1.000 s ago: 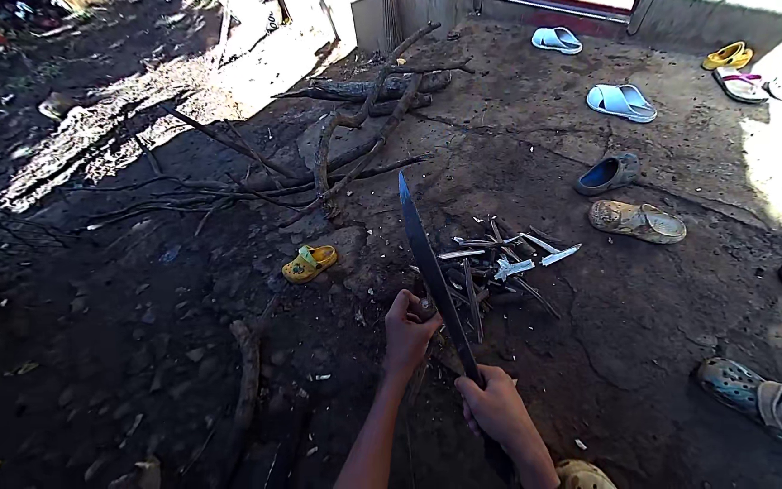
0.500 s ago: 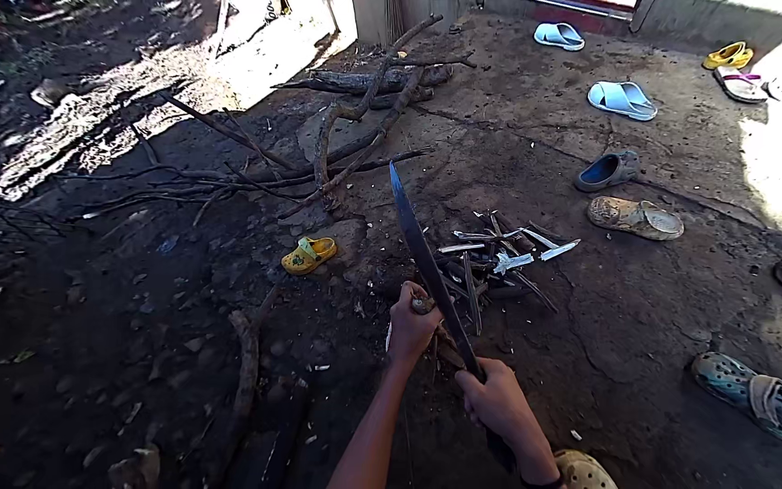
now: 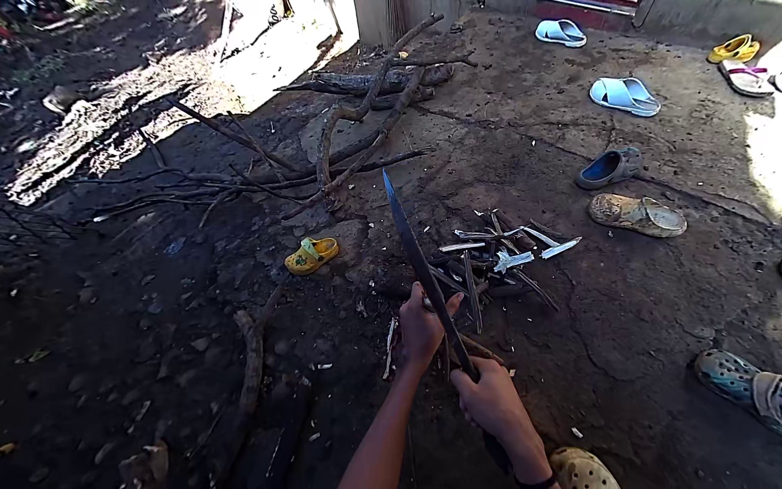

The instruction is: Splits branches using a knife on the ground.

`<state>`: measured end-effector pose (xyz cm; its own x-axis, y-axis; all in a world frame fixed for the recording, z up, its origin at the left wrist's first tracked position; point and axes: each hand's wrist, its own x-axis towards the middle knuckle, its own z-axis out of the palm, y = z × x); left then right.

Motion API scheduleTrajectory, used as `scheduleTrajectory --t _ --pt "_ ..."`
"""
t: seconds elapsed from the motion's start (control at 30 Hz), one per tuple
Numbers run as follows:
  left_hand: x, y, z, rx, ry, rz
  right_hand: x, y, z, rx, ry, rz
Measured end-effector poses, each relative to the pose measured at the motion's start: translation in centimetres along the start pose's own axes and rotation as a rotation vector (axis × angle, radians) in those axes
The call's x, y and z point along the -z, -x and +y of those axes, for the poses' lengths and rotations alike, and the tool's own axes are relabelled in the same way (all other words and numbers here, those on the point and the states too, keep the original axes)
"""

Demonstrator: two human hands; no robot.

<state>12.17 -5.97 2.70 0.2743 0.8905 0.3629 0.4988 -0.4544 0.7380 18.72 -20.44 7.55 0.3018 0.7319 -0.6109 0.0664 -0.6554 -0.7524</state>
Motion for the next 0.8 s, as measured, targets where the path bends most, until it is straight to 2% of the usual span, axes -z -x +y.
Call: scheduleTrajectory --t 0.23,0.8 --pt "-0.58 -0.03 -0.20 -0.055 -0.001 0.024 0.30 -0.05 -0.07 -0.006 0.048 0.026" --pt "-0.85 0.02 -0.44 -0.072 0.032 0.047 0.31 -0.09 -0.02 0.002 0.047 0.042"
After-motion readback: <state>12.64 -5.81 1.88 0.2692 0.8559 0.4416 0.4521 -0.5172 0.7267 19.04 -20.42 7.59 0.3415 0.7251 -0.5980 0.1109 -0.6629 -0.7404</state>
